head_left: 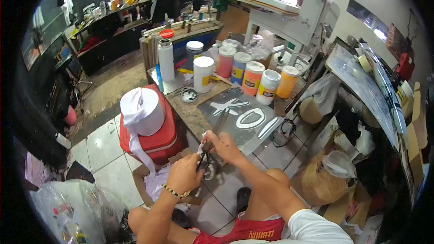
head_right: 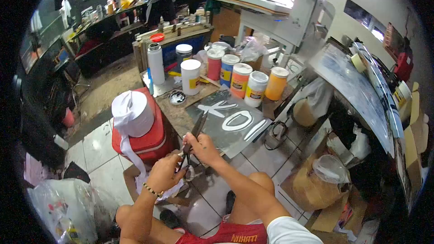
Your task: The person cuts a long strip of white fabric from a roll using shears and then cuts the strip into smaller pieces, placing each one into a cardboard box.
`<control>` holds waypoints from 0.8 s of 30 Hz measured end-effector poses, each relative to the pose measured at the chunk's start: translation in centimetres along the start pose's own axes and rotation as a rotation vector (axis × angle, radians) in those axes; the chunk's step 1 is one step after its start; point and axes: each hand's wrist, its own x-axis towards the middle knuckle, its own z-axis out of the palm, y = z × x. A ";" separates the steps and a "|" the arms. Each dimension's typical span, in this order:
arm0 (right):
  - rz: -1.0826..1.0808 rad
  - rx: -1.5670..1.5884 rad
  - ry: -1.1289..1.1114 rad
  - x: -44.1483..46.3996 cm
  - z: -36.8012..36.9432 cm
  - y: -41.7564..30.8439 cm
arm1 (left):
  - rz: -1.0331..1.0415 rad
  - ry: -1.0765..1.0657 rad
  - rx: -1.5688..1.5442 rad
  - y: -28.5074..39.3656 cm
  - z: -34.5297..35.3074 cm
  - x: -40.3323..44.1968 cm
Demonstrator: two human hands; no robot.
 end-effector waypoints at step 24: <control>0.052 -0.188 -0.208 -0.3 2.1 5.0 | -0.309 0.196 -0.245 0.0 5.3 -4.3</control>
